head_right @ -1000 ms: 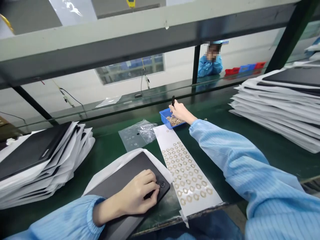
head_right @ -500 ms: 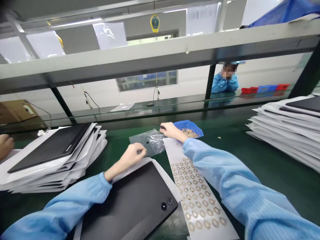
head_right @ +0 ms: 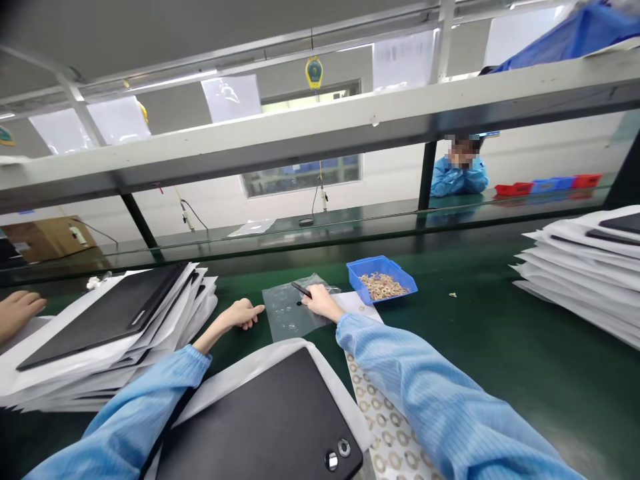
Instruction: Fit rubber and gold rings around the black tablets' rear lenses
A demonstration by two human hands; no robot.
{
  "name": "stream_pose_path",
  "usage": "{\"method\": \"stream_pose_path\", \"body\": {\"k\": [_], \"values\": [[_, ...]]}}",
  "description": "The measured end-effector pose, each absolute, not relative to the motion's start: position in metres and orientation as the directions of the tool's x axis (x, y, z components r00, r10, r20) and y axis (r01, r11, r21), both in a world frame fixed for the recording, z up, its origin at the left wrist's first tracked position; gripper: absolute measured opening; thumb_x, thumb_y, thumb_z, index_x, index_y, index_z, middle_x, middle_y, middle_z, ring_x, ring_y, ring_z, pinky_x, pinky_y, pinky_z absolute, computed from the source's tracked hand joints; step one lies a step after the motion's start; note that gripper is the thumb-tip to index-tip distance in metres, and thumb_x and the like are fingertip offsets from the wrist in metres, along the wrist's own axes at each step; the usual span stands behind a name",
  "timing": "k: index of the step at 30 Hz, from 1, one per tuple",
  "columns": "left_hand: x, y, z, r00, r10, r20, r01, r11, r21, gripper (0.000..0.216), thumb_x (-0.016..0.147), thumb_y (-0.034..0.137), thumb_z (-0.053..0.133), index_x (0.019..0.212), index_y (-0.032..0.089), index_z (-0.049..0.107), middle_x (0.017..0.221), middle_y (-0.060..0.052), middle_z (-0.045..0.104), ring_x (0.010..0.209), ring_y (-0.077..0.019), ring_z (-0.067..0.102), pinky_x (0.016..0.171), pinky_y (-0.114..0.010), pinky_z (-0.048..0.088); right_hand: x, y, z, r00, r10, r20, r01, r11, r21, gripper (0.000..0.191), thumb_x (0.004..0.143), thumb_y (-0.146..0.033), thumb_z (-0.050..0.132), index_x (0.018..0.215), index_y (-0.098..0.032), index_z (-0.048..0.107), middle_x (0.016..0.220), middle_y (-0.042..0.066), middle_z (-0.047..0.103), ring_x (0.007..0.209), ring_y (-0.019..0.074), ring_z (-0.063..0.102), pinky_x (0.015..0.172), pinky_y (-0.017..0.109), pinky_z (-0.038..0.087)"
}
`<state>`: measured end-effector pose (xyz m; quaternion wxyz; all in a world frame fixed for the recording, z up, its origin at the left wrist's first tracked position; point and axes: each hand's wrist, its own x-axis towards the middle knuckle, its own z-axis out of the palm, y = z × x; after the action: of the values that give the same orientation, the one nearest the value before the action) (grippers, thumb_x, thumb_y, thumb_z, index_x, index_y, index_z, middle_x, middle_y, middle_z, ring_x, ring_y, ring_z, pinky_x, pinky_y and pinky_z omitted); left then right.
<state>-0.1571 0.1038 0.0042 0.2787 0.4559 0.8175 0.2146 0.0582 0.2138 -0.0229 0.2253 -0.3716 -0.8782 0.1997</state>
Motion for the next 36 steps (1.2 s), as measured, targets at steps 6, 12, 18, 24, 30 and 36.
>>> {"method": "stream_pose_path", "body": {"k": [6,12,18,24,30,36], "values": [[-0.138,0.102,-0.001,-0.427,0.883,-0.196,0.368,0.368,0.854,0.03,0.09,0.037,0.053,0.105,0.012,0.057,0.1,-0.006,0.06,0.083,-0.0162,0.061,0.073,-0.034,0.052,0.06,0.212,-0.026,-0.502,0.819,0.278,0.534,0.547,-0.645,0.026,0.089,-0.033,0.054,0.106,-0.012,0.059,0.103,0.006,0.061,0.089,0.0176,0.061,0.078,0.037,0.052],[-0.119,0.102,-0.004,-0.385,0.913,-0.134,-0.032,0.132,0.991,0.04,0.091,0.045,0.048,0.112,0.011,0.054,0.108,-0.011,0.059,0.092,-0.0184,0.06,0.079,-0.036,0.051,0.059,0.215,-0.035,-0.396,0.867,0.302,0.452,0.471,-0.758,0.027,0.09,-0.033,0.052,0.106,-0.012,0.058,0.101,0.006,0.062,0.086,0.0166,0.061,0.075,0.035,0.052],[-0.098,0.118,-0.002,-0.163,0.944,-0.285,-0.262,0.238,0.935,0.043,0.091,0.047,0.047,0.11,0.01,0.056,0.104,-0.011,0.061,0.089,-0.0185,0.062,0.078,-0.037,0.052,0.06,0.21,-0.032,-0.426,0.843,0.329,0.408,0.503,-0.762,0.024,0.089,-0.032,0.054,0.102,-0.012,0.06,0.098,0.005,0.062,0.085,0.016,0.061,0.074,0.034,0.052],[-0.079,0.141,-0.013,-0.18,0.952,-0.246,-0.277,0.191,0.942,0.028,0.089,0.029,0.056,0.11,0.01,0.056,0.106,-0.01,0.059,0.09,-0.0178,0.06,0.076,-0.035,0.052,0.062,0.202,-0.026,-0.49,0.807,0.331,0.415,0.549,-0.726,0.023,0.09,-0.032,0.053,0.099,-0.012,0.059,0.09,0.003,0.062,0.075,0.0125,0.061,0.067,0.03,0.053],[-0.068,0.142,-0.02,-0.276,0.947,-0.162,-0.259,0.089,0.962,0.026,0.089,0.028,0.056,0.109,0.011,0.056,0.105,-0.008,0.059,0.087,-0.0168,0.06,0.074,-0.033,0.053,0.062,0.198,-0.022,-0.503,0.788,0.355,0.401,0.577,-0.712,0.022,0.09,-0.032,0.053,0.095,-0.011,0.06,0.088,0.003,0.062,0.072,0.0116,0.06,0.065,0.028,0.052],[-0.062,0.143,-0.024,-0.344,0.93,-0.129,-0.237,0.047,0.97,0.024,0.09,0.028,0.055,0.108,0.011,0.056,0.101,-0.007,0.06,0.082,-0.015,0.061,0.07,-0.031,0.053,0.064,0.195,-0.022,-0.5,0.809,0.308,0.443,0.545,-0.712,0.025,0.091,-0.034,0.051,0.089,-0.011,0.06,0.076,0.0,0.061,0.062,0.0095,0.059,0.061,0.026,0.051]]}}
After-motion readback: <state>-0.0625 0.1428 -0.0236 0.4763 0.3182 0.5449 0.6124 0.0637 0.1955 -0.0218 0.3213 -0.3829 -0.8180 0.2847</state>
